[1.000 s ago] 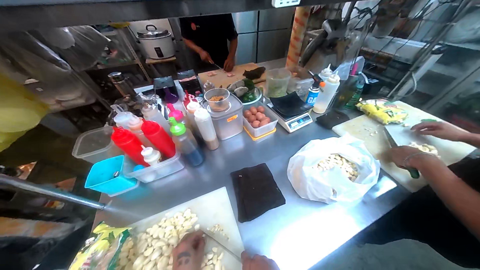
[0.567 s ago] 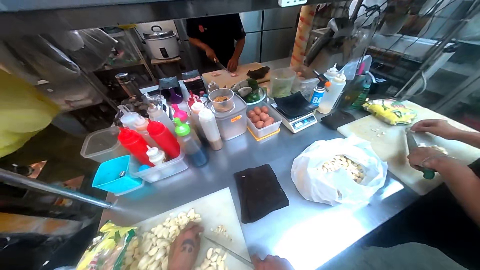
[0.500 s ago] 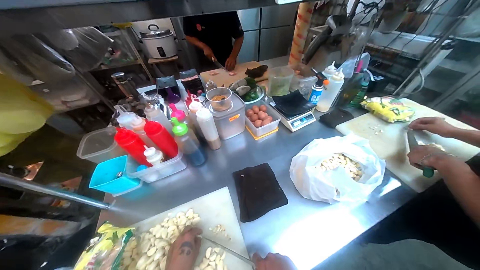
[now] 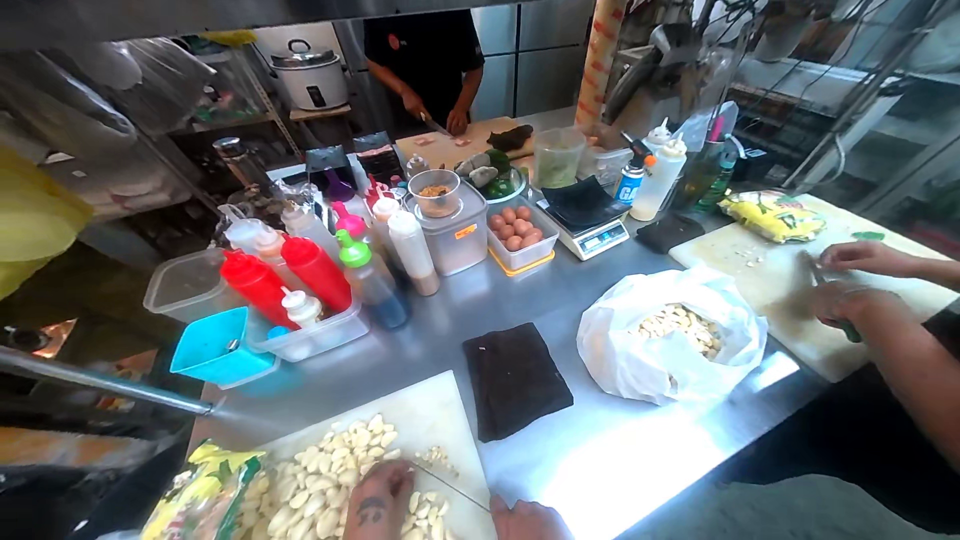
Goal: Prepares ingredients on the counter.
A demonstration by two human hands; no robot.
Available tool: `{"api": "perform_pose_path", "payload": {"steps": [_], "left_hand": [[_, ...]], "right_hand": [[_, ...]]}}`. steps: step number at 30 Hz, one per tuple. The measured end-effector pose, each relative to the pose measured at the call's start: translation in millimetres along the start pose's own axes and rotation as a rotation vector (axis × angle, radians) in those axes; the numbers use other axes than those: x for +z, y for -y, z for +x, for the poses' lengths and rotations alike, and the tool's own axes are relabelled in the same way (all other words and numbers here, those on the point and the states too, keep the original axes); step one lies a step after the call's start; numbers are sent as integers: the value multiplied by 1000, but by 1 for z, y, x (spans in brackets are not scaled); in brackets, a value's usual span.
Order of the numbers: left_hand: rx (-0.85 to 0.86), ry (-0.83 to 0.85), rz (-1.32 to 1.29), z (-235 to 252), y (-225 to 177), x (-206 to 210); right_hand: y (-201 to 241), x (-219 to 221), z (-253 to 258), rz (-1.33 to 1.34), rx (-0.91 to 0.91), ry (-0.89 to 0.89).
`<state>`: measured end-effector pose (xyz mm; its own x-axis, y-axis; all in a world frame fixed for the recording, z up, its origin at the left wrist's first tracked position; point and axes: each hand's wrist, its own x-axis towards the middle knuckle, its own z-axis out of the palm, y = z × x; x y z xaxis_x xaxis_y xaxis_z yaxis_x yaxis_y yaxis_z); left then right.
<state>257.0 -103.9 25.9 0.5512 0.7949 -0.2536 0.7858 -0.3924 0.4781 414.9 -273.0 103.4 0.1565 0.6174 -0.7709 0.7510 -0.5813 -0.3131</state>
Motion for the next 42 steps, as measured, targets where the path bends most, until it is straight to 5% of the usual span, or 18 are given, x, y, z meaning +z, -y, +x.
{"api": "perform_pose_path", "payload": {"steps": [5, 12, 24, 29, 34, 42], "left_hand": [[-118, 206, -17, -6, 3, -17], [-83, -26, -157, -10, 3, -13], [29, -44, -50, -2, 3, -3], [74, 100, -13, -5, 6, -17], [89, -171, 46, 9, 6, -12], [101, -134, 116, 2, -8, -7]], "right_hand": [[-12, -2, 2, 40, -36, -16], [-20, -1, -4, 52, -42, -4], [-3, -3, 8, 53, -63, 17], [-8, -8, 8, 53, -61, 26], [-13, -6, 0, 61, -49, 29], [0, -9, -12, 92, -24, -3]]}}
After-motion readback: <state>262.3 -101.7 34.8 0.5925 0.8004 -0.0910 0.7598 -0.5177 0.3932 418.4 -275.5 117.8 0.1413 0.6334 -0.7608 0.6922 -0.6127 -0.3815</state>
